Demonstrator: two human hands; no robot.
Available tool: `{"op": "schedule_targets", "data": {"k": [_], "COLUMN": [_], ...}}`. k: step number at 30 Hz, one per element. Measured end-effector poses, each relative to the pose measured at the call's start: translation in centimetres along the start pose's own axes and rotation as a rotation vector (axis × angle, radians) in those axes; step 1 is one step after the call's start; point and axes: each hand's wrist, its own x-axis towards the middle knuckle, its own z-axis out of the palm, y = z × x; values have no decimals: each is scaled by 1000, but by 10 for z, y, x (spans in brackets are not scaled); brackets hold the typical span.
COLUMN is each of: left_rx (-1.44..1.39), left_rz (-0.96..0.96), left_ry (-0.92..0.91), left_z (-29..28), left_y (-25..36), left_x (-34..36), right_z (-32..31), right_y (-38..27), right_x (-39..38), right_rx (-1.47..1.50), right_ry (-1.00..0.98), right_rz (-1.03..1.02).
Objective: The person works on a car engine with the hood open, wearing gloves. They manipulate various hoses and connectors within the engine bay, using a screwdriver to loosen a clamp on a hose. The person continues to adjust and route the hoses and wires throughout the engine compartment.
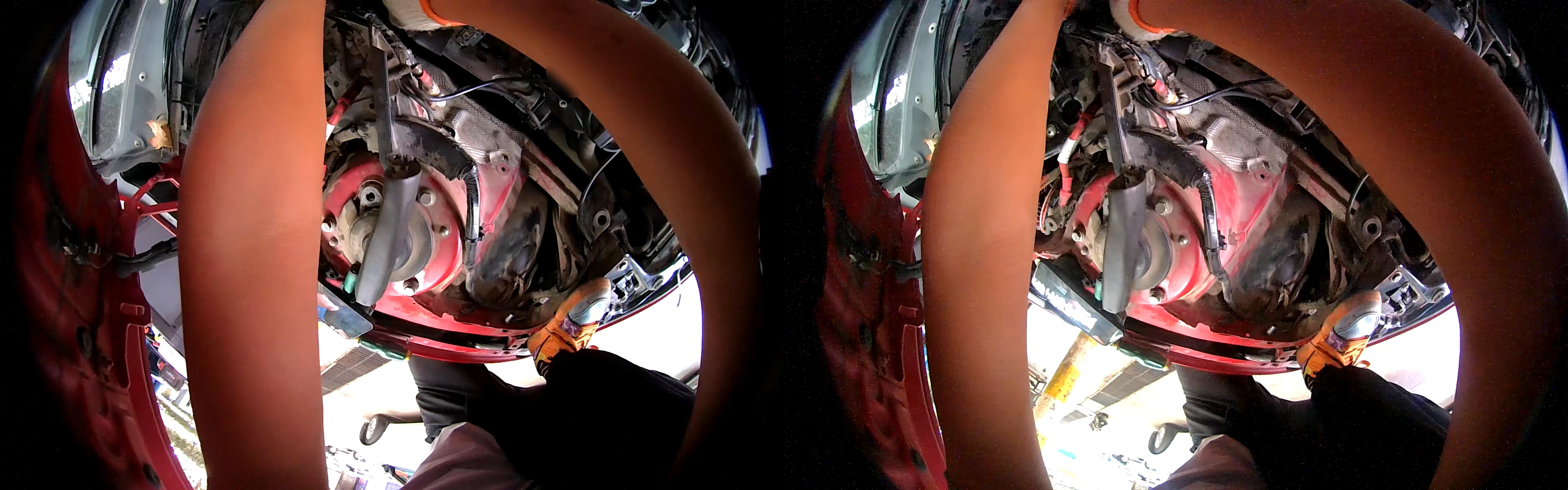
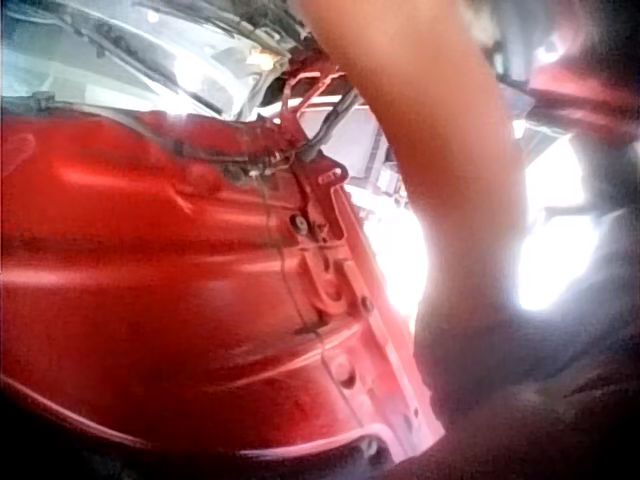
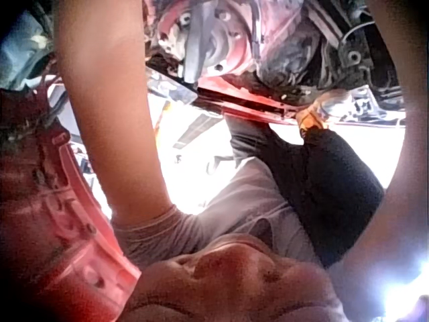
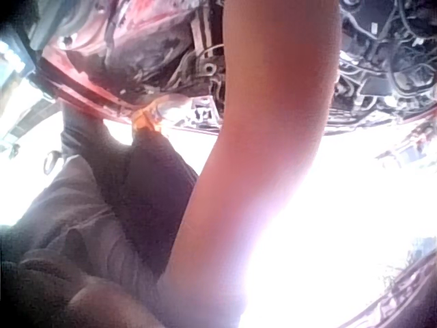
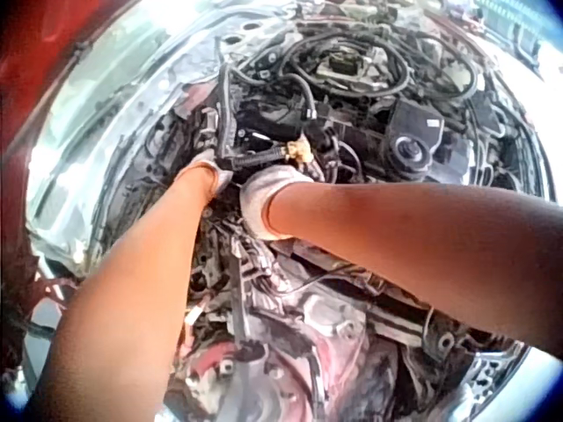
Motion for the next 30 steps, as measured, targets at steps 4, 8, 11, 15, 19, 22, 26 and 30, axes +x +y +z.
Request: {"op": "schedule_targets", "data": {"k": [4,8,11,15,19,22,26,30], "left_rx": [638,-107,-201,-401,-378,-383,-433,-498], "left_rz": [195,-141,186,-250,-209,-170,-137,-225], "left_ry": [144,1,534,40,93,134,150,152], "left_z": [3,-3,7,-1,1,3,12,23], "left_y": [11,5,-16,19,-1,-5,3,-25], "left_x": [15,5,16,1,-5,3,15,13], "right_z": [48,-13,-10,-6,-12,-19,-23,-2], "right_y": [4,-6,-12,-2,-11,-4,0,-8], "right_x": [45,-2,2,-5,1,-5,-14,4], "right_rx": [-393,-123,-35,-79,-98,-98,-207,-69], "right_ry": [-27,-175,-151,-158,-156,-178,-219,-176], "right_rz": [-135,-86,8,-10,-66,-86,-92,-115]}}
